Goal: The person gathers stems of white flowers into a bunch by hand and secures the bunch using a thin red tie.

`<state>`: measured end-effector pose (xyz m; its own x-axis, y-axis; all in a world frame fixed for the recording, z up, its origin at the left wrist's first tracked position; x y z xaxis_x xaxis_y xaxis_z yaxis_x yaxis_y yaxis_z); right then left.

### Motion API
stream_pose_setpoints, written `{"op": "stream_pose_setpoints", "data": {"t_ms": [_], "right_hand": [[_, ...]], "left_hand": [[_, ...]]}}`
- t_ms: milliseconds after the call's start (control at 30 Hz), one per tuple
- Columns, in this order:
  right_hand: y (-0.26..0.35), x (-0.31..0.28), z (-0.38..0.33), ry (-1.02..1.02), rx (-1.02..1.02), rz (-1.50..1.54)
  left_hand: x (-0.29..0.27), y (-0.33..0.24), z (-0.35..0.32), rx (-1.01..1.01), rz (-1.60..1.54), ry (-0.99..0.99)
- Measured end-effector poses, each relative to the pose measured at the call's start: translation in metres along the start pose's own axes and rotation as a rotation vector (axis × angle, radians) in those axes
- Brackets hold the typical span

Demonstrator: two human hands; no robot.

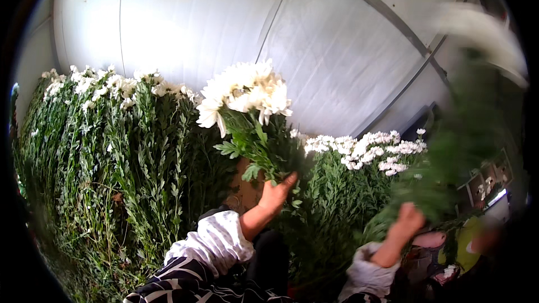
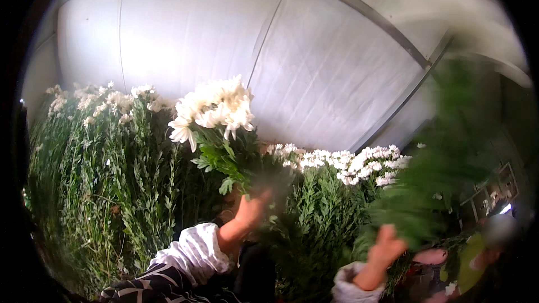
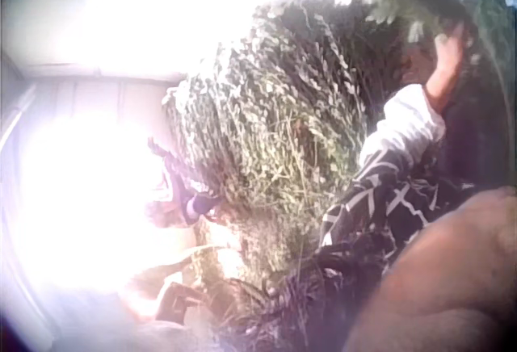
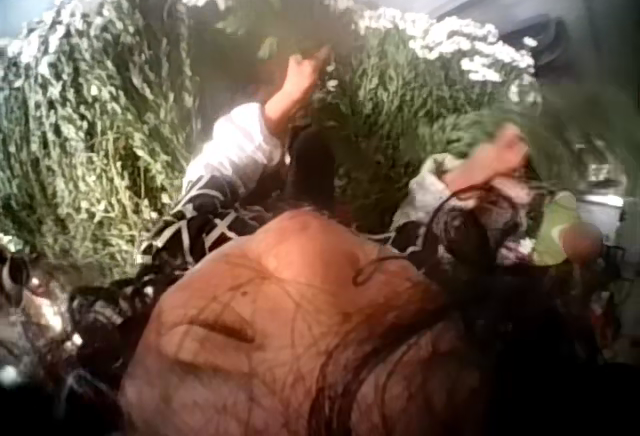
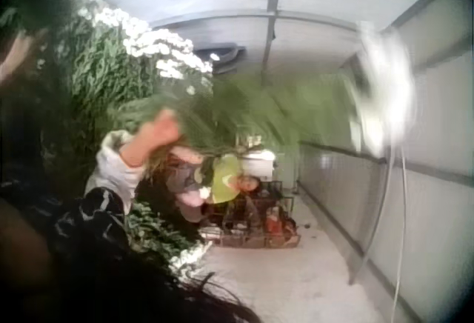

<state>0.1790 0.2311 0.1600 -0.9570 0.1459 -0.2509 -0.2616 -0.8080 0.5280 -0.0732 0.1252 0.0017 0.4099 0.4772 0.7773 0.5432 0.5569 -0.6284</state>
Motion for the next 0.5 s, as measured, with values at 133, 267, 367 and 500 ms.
{"op": "stream_pose_setpoints", "data": {"t_ms": [133,267,367,500], "right_hand": [[0.031,0.071,-0.088,0.416,-0.267,0.027],[0.035,0.068,-0.138,0.504,-0.226,0.007],[0.033,0.07,-0.16,0.443,-0.234,0.085],[0.038,0.07,-0.17,0.408,-0.203,0.086]], "left_hand": [[0.016,-0.028,-0.045,0.176,0.191,0.047],[0.019,-0.014,-0.075,0.195,0.283,0.084],[0.015,-0.007,-0.089,0.197,0.315,0.101],[0.011,0.0,-0.099,0.195,0.358,0.145]]}}
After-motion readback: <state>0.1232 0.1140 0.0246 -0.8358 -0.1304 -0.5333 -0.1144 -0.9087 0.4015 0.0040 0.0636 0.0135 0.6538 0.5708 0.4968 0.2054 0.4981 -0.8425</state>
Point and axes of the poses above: each hand's wrist, its own z-axis towards the middle knuckle, its own x-axis out of the palm, y = z × x, the point moved 3 cm from there along z, towards the middle knuckle, and after that the axes turned 7 degrees about -z, right-handed, at the moved point
